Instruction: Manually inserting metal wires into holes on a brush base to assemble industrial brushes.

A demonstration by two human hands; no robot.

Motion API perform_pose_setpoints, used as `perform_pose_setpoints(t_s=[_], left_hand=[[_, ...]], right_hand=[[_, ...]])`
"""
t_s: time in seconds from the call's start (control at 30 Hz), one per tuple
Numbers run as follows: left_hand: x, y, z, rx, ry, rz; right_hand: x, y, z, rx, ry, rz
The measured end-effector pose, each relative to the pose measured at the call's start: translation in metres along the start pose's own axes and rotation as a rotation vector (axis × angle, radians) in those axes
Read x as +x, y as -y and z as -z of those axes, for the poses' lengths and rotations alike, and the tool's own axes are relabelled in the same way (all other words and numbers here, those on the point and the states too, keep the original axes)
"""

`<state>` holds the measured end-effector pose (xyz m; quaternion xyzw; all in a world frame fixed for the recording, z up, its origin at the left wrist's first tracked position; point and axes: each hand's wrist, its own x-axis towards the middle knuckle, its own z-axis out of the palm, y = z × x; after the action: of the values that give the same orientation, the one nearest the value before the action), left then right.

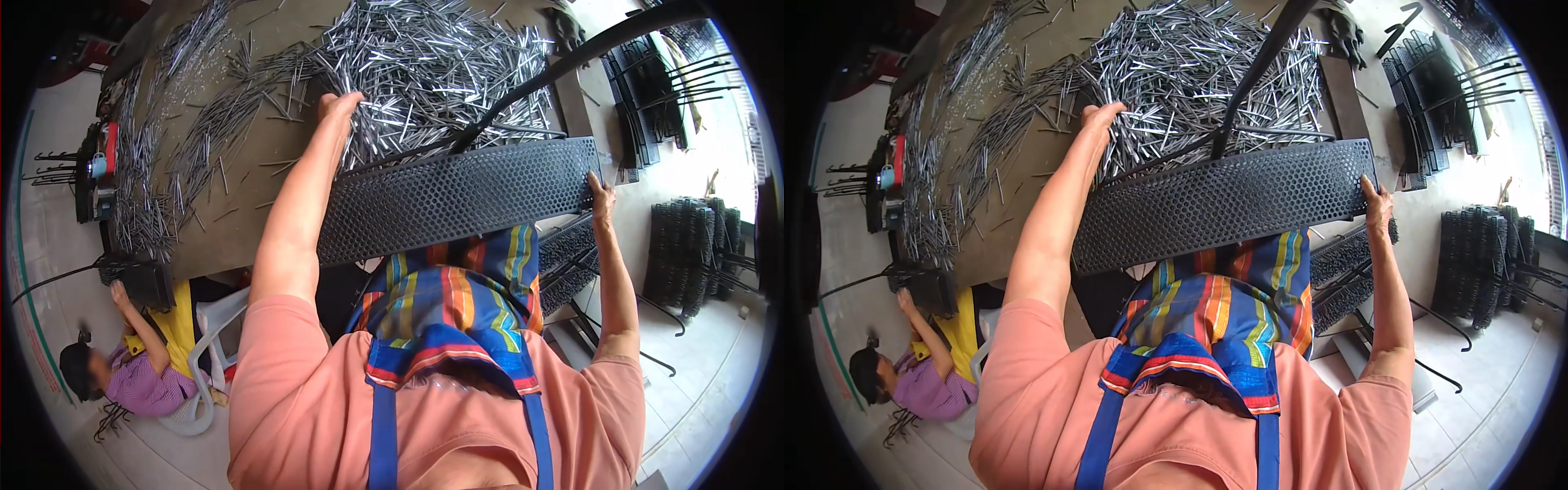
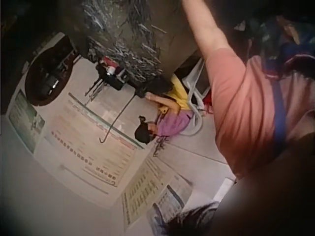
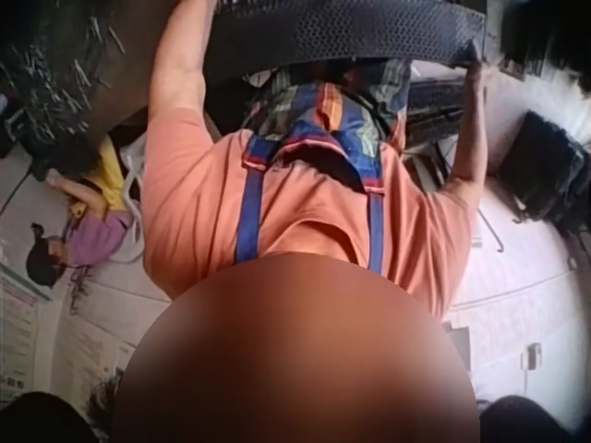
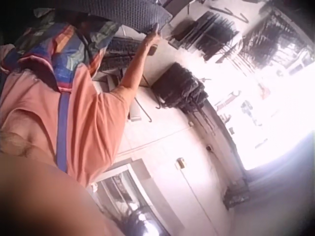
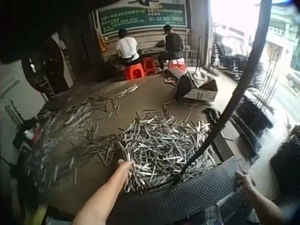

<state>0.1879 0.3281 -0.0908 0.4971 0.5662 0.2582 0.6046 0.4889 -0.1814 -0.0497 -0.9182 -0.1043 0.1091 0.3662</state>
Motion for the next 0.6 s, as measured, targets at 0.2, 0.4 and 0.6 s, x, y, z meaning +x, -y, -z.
perform_pose_setpoints(t_s=[0.2,0.4,0.6], left_hand=[[0.020,0.005,-0.010,0.235,-0.094,0.002],[-0.006,-0.027,-0.024,-0.017,-0.102,-0.188],[-0.051,-0.111,-0.005,-0.426,-0.015,-0.283]], right_hand=[[0.001,0.003,0.000,-0.023,0.008,0.021],[0.007,0.007,0.015,-0.446,0.025,-0.067],[-0.015,0.161,-0.022,-0.136,-0.167,0.680]])
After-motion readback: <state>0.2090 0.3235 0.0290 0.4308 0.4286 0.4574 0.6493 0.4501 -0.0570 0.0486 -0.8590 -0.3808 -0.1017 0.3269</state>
